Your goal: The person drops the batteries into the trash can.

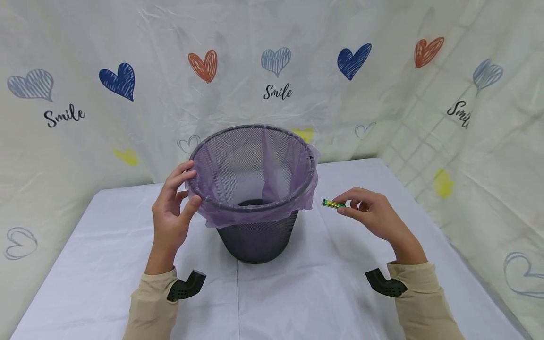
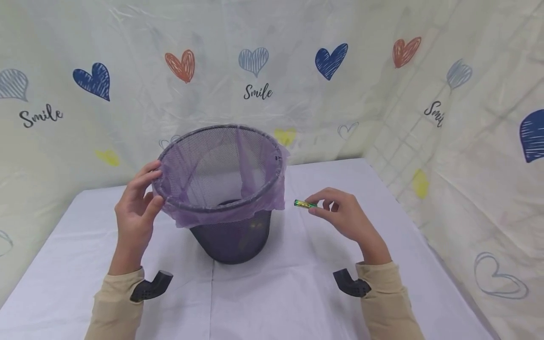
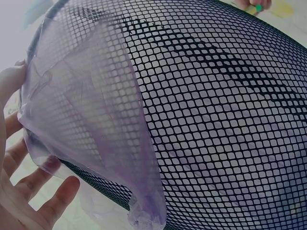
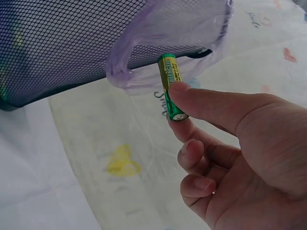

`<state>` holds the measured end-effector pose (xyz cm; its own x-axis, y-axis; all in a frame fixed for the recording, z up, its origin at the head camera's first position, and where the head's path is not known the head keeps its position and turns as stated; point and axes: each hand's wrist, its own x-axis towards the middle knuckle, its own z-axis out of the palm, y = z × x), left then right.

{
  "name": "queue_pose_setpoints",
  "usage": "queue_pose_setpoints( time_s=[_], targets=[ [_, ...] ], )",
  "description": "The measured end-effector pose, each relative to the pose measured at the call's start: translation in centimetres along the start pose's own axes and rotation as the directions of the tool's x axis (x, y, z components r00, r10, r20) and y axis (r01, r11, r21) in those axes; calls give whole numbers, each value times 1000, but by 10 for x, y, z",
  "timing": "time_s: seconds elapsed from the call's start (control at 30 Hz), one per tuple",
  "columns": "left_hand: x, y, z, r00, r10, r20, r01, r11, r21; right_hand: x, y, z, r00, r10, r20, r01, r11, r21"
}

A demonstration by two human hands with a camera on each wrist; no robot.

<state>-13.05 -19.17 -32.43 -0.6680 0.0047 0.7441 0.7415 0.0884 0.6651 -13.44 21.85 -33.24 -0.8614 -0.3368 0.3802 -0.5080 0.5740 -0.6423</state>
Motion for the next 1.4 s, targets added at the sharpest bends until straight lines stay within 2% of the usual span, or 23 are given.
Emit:
queue_pose_setpoints(
  time_s=[0.2, 0.3, 0.53, 0.73, 0.9, 1.1, 1.27, 1.4],
  targets=[
    [2, 18, 3, 1000, 1, -7, -1, 1000, -5, 4, -32, -6, 1000, -19, -8, 19, 1000, 24],
    [3, 25, 4, 1000, 4, -10, -4, 1000, -7, 6, -33, -6, 999, -30, -20, 31, 998, 47],
    [4, 25, 4, 1000, 2, -6, -2, 1000, -4, 9, -18, -6, 998, -27, -59, 32, 997, 73],
    [5, 25, 4, 1000, 3, -10, -3, 1000, -18, 12, -20, -10, 995, -34, -93, 42, 995, 86],
    [7, 26, 5, 1000, 3, -11, -3, 1000, -18, 15, -28, -13, 989, -73, -126, 84, 992, 90],
    [7, 26, 6, 1000, -14, -9, 14, 1000, -7, 17, -46, -17, 980, -109, -167, 139, 974, 181],
    [4, 17, 3, 1000, -28, -7, 28, 1000, 2, 20, -65, -20, 974, -133, -184, 171, 963, 207],
    [2, 6, 1, 1000, -30, -4, 30, 999, 18, 21, -71, -20, 971, -147, -189, 192, 948, 254]
  ],
)
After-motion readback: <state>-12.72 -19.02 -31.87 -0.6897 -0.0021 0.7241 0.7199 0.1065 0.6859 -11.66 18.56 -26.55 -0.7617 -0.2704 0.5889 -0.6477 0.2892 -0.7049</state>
